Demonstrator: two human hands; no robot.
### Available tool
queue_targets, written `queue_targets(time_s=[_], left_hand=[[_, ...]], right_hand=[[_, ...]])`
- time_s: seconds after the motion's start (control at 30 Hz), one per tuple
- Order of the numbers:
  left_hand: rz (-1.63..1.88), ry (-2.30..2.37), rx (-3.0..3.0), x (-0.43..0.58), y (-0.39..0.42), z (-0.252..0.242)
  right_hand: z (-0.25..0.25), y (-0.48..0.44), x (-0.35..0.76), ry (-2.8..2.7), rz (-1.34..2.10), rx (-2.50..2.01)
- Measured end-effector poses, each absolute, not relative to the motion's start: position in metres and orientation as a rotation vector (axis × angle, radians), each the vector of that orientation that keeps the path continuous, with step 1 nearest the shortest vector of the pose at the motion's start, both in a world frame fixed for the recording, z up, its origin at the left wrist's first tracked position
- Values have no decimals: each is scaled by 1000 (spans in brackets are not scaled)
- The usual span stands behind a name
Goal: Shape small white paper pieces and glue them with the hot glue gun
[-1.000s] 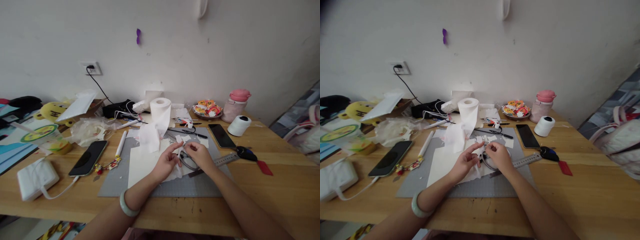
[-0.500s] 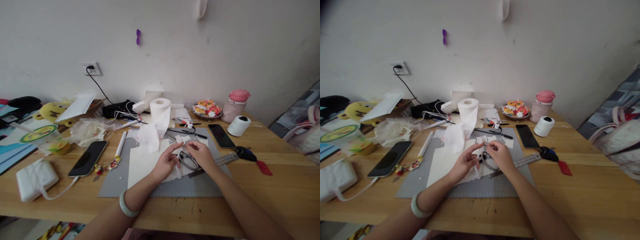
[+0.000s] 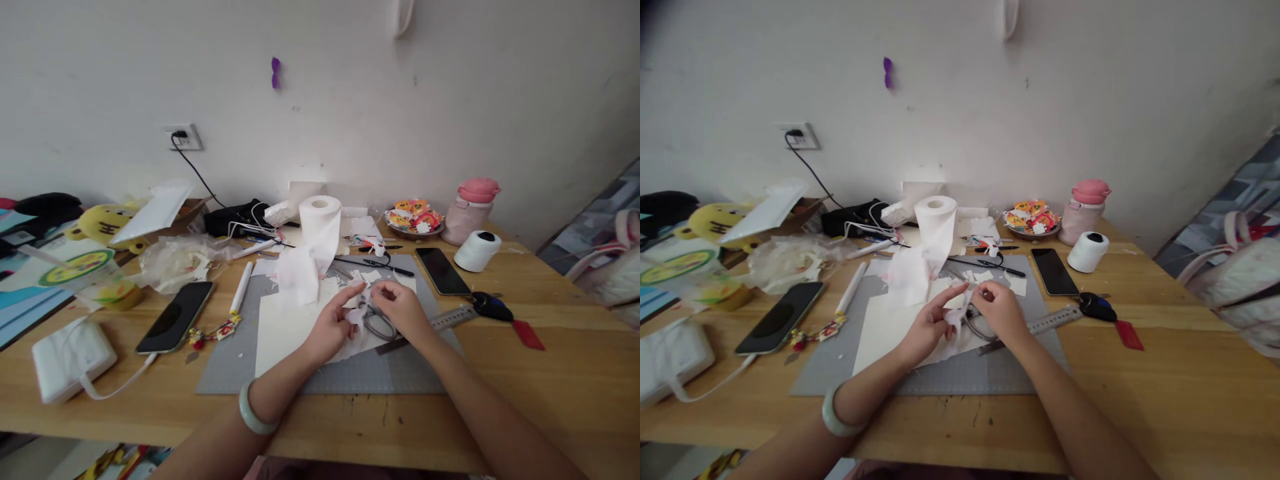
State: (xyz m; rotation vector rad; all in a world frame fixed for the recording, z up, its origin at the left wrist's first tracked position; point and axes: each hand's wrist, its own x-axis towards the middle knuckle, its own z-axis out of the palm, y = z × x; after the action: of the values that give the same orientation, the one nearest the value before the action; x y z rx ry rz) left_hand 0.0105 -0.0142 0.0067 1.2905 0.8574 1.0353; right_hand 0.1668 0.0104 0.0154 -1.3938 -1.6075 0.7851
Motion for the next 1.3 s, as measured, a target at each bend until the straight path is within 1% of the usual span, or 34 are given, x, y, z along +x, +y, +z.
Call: queue_targets(time_s=[0.2, 0.33, 0.77, 0.97, 1.2, 1.3], left_hand=[[1178, 970, 1347, 4, -11, 8], [1212, 1016, 1319, 2, -10, 5], [1188, 972, 1161, 8, -11, 10], [1195, 962, 1138, 5, -10, 9], [1130, 895, 1119, 5, -11, 10], [1111, 877, 1116, 6, -12, 11]], right_hand=[[13, 5, 159, -1653, 888, -1334], [13, 2, 155, -1681, 907, -1302], [12, -1, 150, -1799, 812, -1297], [9, 8, 160, -1685, 725, -1403], [7, 3, 151, -1694, 917, -1336], [6, 4, 152, -1680, 907, -1333]])
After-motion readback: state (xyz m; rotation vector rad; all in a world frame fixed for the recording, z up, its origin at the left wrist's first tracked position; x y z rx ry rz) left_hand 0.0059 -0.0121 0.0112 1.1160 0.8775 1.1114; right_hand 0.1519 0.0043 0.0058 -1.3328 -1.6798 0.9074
